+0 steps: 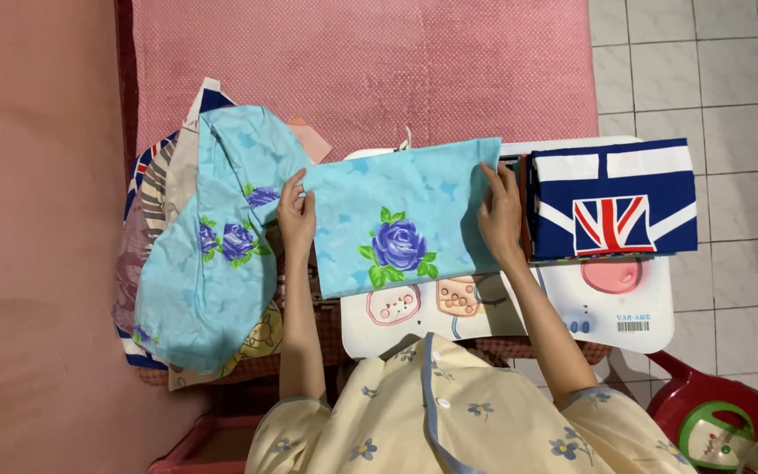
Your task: Folding blue floral pillowcases on a small white tray table.
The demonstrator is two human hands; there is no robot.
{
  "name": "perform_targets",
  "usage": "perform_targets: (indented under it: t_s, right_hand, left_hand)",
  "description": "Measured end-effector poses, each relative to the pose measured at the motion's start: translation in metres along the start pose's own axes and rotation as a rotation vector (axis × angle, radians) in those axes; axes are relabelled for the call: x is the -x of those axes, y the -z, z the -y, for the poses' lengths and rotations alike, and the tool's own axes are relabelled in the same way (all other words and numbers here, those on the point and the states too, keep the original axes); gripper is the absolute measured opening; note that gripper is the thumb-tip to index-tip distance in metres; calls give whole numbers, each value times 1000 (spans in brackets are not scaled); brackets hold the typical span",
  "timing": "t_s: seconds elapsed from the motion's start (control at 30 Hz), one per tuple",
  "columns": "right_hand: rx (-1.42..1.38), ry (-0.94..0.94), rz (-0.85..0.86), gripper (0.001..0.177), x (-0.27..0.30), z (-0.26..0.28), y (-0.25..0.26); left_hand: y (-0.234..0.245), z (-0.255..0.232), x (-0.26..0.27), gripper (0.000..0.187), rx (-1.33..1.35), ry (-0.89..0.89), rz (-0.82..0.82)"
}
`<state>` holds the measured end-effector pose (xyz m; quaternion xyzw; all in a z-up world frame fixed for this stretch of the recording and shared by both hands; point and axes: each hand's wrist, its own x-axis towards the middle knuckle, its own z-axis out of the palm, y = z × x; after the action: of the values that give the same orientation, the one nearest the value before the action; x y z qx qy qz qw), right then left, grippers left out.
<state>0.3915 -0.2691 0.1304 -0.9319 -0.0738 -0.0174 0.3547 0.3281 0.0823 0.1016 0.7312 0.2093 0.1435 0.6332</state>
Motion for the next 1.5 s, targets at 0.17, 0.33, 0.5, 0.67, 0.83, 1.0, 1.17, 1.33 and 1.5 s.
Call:
perform_targets:
  t_s: [0.17,0.33,0.5,0.67,0.83,1.0,1.17,1.33,1.5]
  right_hand:
    - [187,-90,132,46,29,-10,-5]
    - [322,-117,220,67,80,-18,-4]
    - [359,-128,269,82,106,-9,9]
    - [278,-78,165,52,133,-10,24]
    - [86,-130,142,25,152,-18,44]
    - [-229,-168,222,19,158,-70,38]
    - [-136,-64,247,24,157,-84,40]
    - [-127,-41,265,23,161,-72,39]
    - [-229,-66,236,28,167,-76,32]
  left_hand:
    - [16,50,25,41,-64,140,21]
    - [28,54,86,40,-236,206,51]
    - [39,80,136,47,-207,208,48]
    - [47,57,164,28,-238,175,-17]
    - [49,61,177,33,-244,92,-115]
    - [57,61,202,34,22,323,49]
    - [50,54,205,17,41,218,-3]
    - [56,35,198,20,32,199,-63]
    - [72,53,196,18,-131,60,61]
